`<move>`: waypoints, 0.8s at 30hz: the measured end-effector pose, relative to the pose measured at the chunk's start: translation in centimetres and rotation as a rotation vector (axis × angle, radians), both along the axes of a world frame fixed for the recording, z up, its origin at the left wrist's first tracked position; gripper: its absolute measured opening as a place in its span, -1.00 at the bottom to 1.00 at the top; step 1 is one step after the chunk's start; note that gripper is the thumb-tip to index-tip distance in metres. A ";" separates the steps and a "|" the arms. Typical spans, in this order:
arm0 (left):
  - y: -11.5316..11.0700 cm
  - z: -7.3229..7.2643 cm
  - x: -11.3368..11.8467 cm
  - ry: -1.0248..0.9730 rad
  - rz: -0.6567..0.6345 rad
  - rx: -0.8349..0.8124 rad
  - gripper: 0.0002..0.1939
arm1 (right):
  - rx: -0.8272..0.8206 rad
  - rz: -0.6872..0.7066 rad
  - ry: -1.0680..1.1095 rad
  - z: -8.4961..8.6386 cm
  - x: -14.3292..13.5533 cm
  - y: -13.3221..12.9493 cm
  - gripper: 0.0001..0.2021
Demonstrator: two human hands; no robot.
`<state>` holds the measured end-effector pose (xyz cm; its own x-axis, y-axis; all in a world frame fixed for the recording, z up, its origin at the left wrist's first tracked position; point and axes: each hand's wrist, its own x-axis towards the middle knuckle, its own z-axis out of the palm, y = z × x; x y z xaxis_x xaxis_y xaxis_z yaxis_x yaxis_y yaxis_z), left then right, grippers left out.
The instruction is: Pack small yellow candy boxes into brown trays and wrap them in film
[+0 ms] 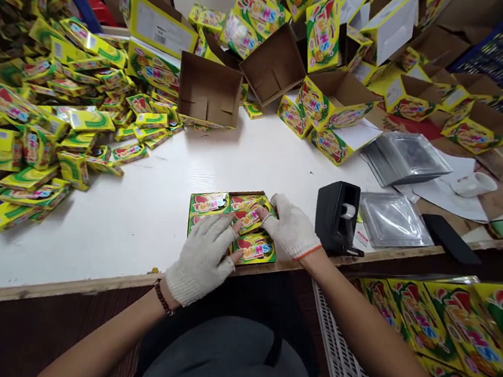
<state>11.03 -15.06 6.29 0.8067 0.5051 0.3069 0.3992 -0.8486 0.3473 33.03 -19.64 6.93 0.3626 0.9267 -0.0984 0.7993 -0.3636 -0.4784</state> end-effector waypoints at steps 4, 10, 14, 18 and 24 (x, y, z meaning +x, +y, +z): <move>-0.1 0.3 0.6 0.209 0.026 0.027 -0.47 | -0.280 0.093 -0.196 0.1 -0.3 -0.7 -0.63; 3.2 -1.4 -2.0 0.106 0.012 0.042 -0.42 | -0.044 0.160 -0.349 -1.3 1.0 -0.8 -0.57; 12.4 -2.6 -6.3 0.108 0.425 0.032 -0.56 | 0.402 0.523 -0.297 -3.8 -0.2 0.0 -0.45; 20.1 -1.4 -11.7 0.034 0.706 -0.062 -0.76 | 0.341 0.620 -0.363 -5.6 -3.3 -0.2 -0.32; 22.3 -0.3 -13.9 -0.248 0.642 -0.241 -0.85 | 0.323 0.619 -0.226 -4.8 -3.4 -0.5 -0.31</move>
